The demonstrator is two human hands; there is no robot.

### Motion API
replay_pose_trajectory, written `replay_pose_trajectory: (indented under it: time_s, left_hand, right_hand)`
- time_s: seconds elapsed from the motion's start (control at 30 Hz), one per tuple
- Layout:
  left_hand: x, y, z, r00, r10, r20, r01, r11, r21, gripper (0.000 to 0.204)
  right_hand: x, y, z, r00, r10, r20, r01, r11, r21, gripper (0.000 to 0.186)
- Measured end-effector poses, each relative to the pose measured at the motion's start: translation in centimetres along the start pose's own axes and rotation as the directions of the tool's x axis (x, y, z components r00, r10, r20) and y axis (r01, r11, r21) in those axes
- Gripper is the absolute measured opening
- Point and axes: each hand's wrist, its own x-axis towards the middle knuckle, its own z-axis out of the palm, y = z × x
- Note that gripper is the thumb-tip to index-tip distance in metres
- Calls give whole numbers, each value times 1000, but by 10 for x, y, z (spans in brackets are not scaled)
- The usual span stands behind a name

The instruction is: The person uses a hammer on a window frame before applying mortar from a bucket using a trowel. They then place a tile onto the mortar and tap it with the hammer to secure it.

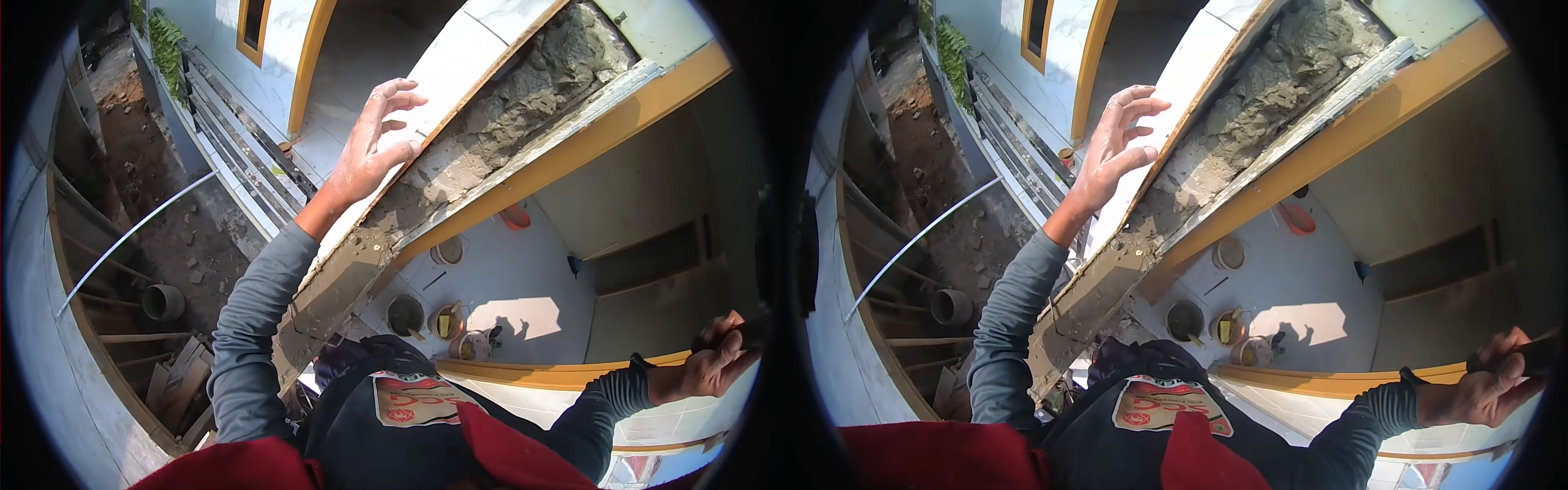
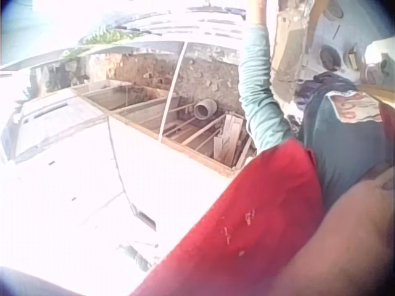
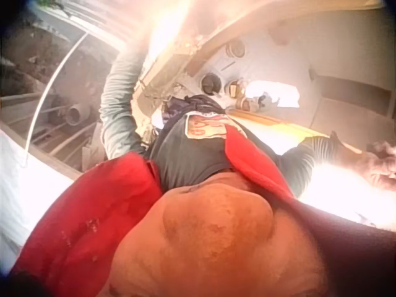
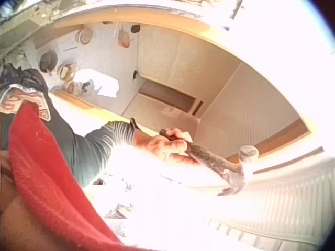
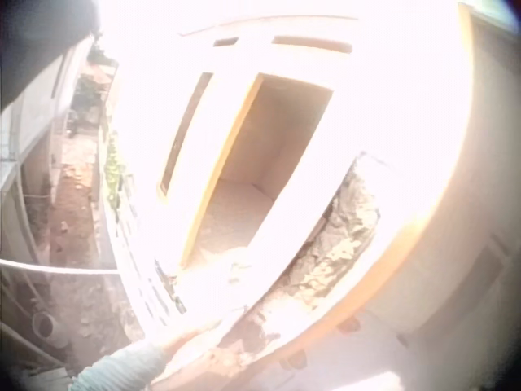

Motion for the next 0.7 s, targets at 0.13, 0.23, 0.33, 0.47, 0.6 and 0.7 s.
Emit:
replay_pose_trajectory:
  time_s: [0.13,0.23,0.33,0.47,0.6,0.7]
  left_hand:
    - [20,-1,17,993,-15,119,22,998,-60,73]
    - [25,6,16,995,12,101,-20,997,75,71]
    - [49,22,18,993,84,85,-89,994,59,72]
    - [79,45,27,983,122,136,-116,992,-51,74]
    - [95,45,23,974,156,165,-165,986,39,78]
    - [97,37,19,956,226,186,-228,974,-8,75]
  right_hand:
    - [-64,21,-26,955,222,-198,-219,975,37,51]
    - [-93,39,-46,899,349,-264,-362,932,0,55]
    - [-109,47,-42,814,458,-358,-511,857,-66,57]
    - [-118,57,-45,685,637,-354,-683,730,-9,52]
    - [-130,67,-35,635,670,-384,-728,686,-6,55]
    - [-141,72,-28,585,718,-377,-769,639,25,56]
